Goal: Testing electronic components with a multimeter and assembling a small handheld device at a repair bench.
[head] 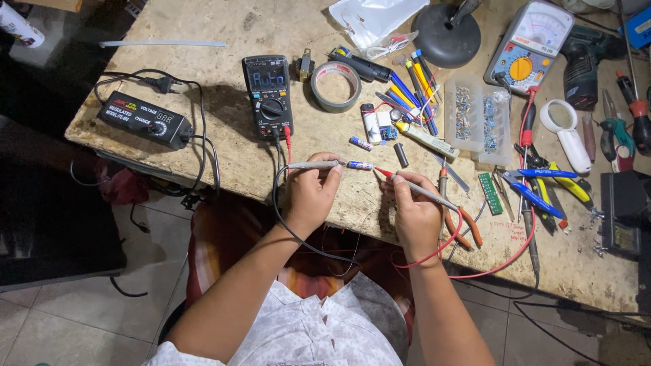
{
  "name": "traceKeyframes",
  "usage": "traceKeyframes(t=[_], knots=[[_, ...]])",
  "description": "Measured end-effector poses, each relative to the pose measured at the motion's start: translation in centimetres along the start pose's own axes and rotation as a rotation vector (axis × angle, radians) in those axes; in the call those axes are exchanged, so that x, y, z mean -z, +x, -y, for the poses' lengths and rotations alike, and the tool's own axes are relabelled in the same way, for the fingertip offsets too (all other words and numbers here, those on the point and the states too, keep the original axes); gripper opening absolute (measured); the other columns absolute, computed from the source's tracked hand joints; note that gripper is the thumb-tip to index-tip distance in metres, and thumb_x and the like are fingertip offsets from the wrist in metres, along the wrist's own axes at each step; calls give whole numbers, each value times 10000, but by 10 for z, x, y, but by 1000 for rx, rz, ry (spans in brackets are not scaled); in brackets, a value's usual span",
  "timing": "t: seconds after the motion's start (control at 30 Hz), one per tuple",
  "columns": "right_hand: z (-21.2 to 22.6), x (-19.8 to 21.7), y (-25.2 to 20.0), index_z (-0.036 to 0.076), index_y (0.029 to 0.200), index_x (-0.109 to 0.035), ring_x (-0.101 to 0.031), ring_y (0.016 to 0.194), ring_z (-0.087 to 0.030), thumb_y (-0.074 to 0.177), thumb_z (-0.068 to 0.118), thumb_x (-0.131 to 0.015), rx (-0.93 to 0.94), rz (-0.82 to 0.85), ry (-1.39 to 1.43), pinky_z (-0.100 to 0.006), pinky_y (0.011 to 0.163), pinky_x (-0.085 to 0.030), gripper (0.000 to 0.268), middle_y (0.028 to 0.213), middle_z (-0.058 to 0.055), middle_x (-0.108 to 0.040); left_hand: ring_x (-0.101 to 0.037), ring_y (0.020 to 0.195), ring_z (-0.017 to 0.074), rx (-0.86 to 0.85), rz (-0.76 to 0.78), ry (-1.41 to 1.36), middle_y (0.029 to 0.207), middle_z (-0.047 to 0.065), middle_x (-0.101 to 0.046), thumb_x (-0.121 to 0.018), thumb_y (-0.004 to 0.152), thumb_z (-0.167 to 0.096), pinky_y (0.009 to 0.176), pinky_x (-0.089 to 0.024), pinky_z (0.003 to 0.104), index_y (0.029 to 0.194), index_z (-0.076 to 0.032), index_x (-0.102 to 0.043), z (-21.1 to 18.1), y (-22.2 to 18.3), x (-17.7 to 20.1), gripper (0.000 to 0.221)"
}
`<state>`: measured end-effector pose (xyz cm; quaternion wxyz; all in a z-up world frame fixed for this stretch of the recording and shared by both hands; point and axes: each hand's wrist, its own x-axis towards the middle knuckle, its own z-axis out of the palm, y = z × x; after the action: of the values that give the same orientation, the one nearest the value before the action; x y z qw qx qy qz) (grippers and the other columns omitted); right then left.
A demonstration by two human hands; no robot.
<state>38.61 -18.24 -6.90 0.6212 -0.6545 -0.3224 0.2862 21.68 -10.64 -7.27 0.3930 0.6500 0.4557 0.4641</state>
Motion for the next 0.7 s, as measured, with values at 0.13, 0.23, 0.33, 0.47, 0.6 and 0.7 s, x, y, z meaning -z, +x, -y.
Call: traceKeyframes(t=[0.13,0.23,0.33,0.47,0.6,0.7], knots=[[-1,0,0,-99,1083,-667,-763,828,-255,983,27,-659,-1,-3,8,-345,757,-657,161,925,-253,-745,-782,780,316,-10,1,-12,810,196,-773,-675,915,-101,613,-626,379,1048,-54,-714,1,0,-1,146],[-2,1,0,-98,1084,-665,-761,828,-255,984,23,-657,2,-2,6,-344,757,-657,157,927,-252,-745,-781,781,317,-15,-4,-18,807,195,-773,-677,915,-101,608,-625,380,1049,-56,-714,4,0,-4,146],[-2,1,1,-98,1085,-663,-760,831,-251,986,26,-658,5,2,3,-344,759,-656,158,931,-252,-746,-781,785,319,-18,-5,-10,806,193,-773,-678,914,-105,610,-625,387,1051,-58,-712,1,0,-1,148],[-3,1,2,-95,1092,-665,-760,829,-243,987,22,-658,-2,12,8,-339,762,-654,157,932,-243,-750,-777,780,337,-42,-6,19,784,190,-769,-683,908,-106,608,-619,402,1047,-72,-715,0,1,-1,147],[-2,1,1,-96,1095,-666,-760,832,-241,990,24,-655,3,16,-2,-339,764,-653,160,933,-245,-750,-775,783,348,-41,-8,21,787,195,-768,-677,910,-108,615,-618,417,1043,-69,-712,0,1,-1,143],[-3,1,1,-93,1100,-666,-757,836,-234,994,33,-656,4,22,-5,-335,770,-651,165,937,-239,-751,-777,780,340,-33,-4,38,783,181,-772,-672,916,-123,620,-618,409,1045,-81,-716,2,0,-2,142]])
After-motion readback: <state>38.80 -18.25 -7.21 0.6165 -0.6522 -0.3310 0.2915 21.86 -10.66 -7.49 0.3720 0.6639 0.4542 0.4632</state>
